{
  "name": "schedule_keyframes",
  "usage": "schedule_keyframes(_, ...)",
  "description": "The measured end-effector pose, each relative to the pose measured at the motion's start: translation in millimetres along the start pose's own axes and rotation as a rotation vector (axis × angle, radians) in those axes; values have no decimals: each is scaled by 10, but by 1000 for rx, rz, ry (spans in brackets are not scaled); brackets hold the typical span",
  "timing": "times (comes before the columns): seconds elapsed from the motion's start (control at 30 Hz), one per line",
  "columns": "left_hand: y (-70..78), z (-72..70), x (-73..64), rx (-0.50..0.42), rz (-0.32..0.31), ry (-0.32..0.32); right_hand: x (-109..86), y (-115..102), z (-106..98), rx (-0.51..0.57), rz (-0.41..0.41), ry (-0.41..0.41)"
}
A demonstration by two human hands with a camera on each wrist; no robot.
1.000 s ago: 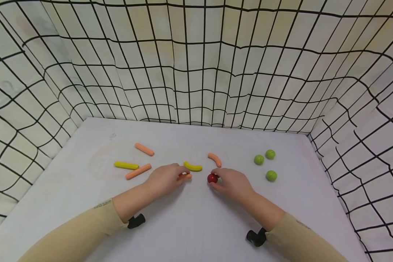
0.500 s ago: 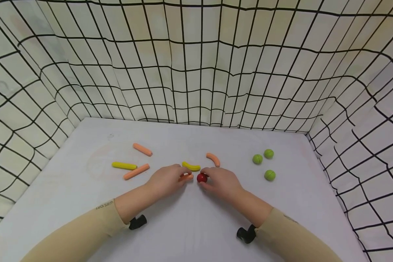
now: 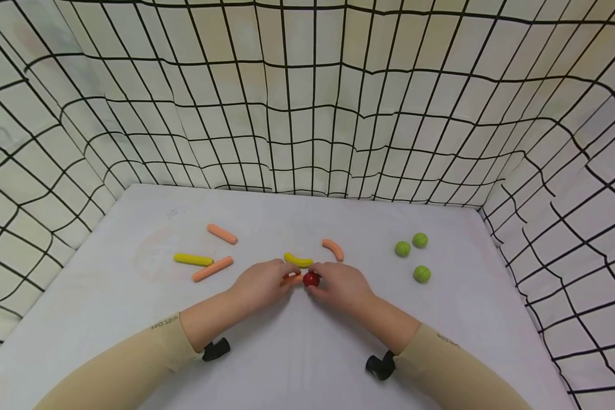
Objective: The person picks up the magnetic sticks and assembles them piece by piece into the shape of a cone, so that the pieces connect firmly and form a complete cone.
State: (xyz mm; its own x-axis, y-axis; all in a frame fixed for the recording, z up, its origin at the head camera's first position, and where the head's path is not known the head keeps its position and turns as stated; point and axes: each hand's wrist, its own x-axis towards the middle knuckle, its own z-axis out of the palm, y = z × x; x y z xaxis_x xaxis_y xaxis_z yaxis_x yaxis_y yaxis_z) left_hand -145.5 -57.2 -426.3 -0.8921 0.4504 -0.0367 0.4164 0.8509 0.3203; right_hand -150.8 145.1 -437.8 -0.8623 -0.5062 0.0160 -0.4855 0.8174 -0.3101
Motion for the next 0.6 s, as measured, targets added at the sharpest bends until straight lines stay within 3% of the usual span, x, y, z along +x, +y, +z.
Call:
schedule_keyframes(0.4, -24, 64, -10, -31, -10, -31, 3, 6, 6, -11, -53, -17)
schedule_keyframes(0.6, -30, 54, -23, -76, -51, -102, 13, 21, 15, -10, -84, -14)
